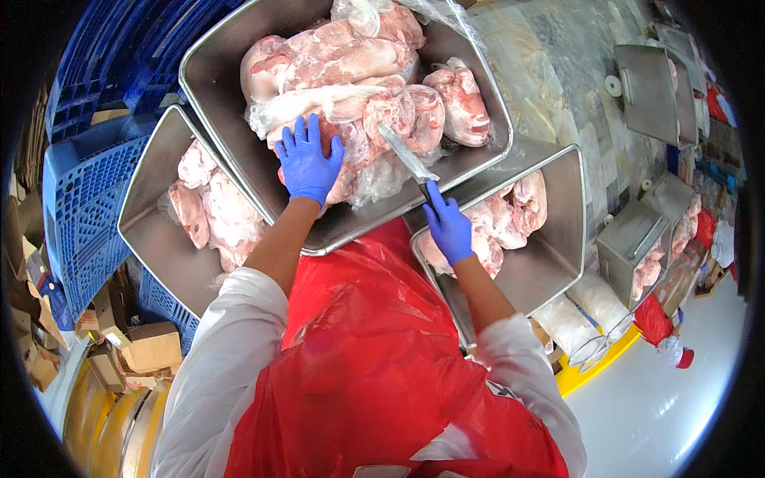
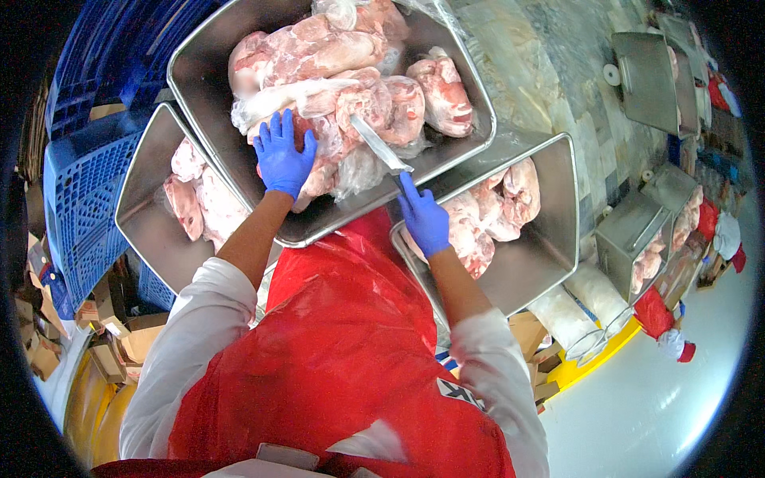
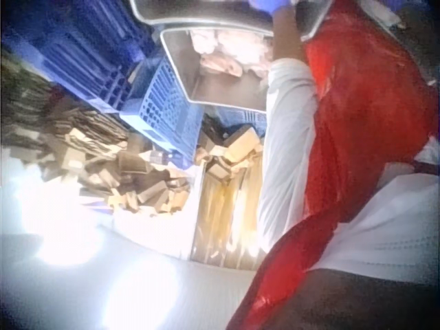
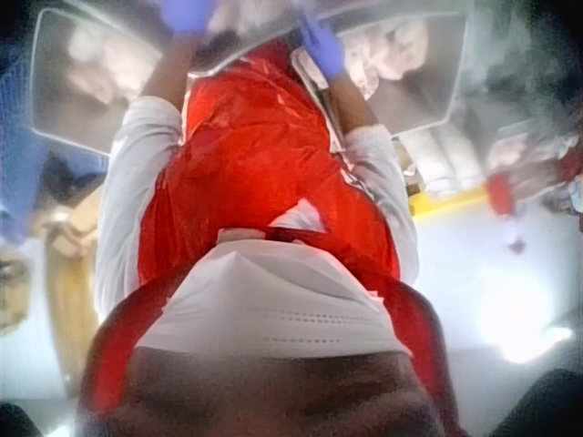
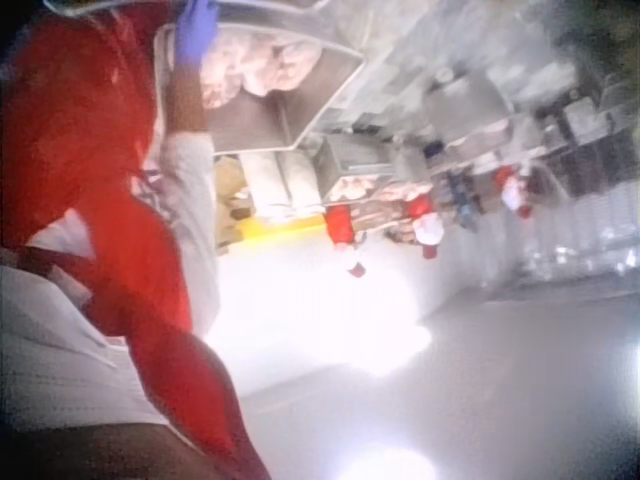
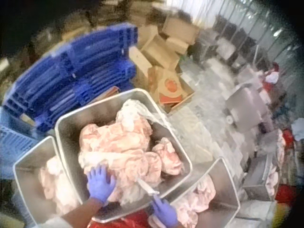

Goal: The person uses a knife to cut large pieces of raw meat in a metal tray and transfers the cut portions into another tray. The person repeatedly picks up meat, slices it, and places the pieces into a separate container.

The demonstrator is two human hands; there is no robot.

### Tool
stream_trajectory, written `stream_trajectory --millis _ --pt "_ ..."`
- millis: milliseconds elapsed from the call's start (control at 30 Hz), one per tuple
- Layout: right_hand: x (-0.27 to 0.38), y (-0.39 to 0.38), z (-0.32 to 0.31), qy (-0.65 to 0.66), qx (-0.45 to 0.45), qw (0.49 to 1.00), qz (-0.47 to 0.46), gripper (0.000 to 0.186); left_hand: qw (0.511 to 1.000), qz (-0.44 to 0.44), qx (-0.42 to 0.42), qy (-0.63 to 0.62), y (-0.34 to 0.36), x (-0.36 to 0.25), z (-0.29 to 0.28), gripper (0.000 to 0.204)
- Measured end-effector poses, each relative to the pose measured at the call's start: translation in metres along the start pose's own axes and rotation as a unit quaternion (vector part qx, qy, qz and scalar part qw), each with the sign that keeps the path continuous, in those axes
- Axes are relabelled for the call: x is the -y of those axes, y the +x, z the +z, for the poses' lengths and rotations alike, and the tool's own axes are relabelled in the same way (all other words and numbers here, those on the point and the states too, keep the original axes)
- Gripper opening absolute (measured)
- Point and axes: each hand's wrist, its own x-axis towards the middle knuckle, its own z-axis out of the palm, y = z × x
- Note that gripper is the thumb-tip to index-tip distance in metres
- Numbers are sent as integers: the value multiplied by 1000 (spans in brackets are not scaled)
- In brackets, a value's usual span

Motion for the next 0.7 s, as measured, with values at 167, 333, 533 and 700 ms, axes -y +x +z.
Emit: stream_trajectory --millis 167,333,533,700 --pt "26 -34 -91 -14 -46 999 -9 50 1000 -3 4 2 -1 -5 -8 67" --pt "28 -16 -122 -82 -29 996 -33 48 1000 2 -12 -1 1 -1 0 68" --pt "50 30 -188 -117 31 986 -115 47 1000 -13 17 -3 2 -4 -12 67" --pt "72 54 -200 -127 63 982 -128 47 1000 -3 12 -9 2 -2 -10 68"
